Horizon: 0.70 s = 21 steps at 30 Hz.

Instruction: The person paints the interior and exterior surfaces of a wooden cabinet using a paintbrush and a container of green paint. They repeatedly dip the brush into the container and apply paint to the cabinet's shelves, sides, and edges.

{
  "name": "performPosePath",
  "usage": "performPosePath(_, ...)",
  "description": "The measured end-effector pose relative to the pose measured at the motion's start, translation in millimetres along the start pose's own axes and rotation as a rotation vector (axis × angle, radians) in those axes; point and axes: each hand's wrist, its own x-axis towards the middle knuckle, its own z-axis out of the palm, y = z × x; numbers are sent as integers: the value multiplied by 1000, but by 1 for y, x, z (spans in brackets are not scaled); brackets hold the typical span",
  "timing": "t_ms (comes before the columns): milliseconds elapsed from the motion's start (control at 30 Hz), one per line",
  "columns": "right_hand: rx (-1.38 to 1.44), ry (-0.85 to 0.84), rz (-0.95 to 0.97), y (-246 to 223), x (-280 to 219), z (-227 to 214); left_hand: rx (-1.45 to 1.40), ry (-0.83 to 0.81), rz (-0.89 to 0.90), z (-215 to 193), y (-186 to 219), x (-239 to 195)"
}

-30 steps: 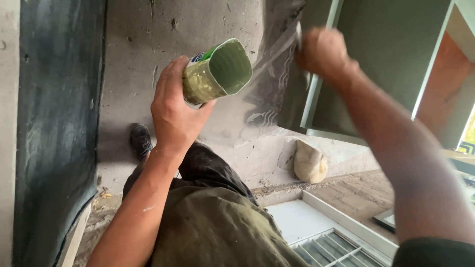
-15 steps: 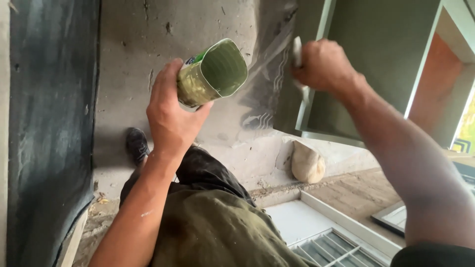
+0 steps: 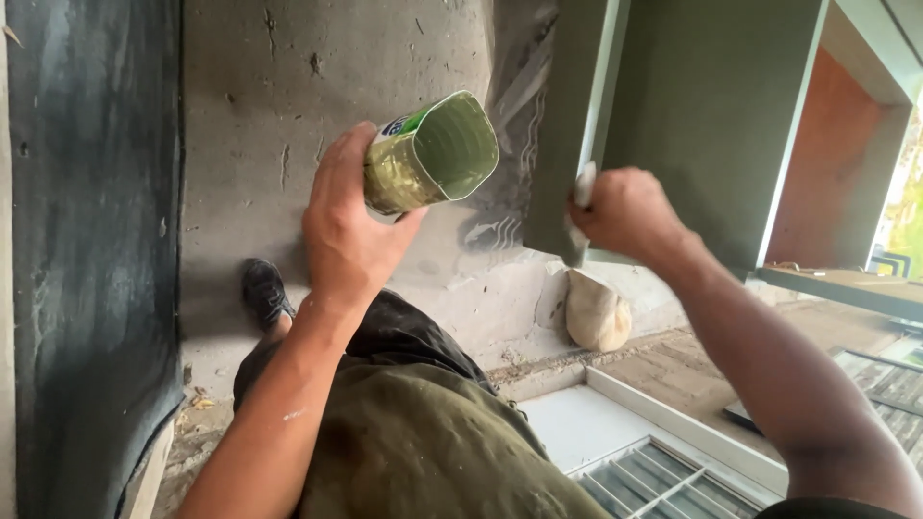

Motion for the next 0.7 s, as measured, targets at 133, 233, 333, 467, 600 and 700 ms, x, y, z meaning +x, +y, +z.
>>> performPosePath(133,6,200,-26,16,-4,-2,-3,-24,21,2,5,-1)
performPosePath(233,12,151,-7,7,-16,-2,-28,-29,33,3,13,-1)
performPosePath(333,-72,331,-61,35,-9,24,-25,35,14,9,8,-8)
performPosePath(467,-147,705,-226,42,7,68,-52,67,-16,10,6,-14)
performPosePath(600,-97,760,-306,29,49,136,-43,80,-17,12,7,-19)
performPosePath(700,-165,693,-303,40,56,151,-31,68,-19,11,9,-24)
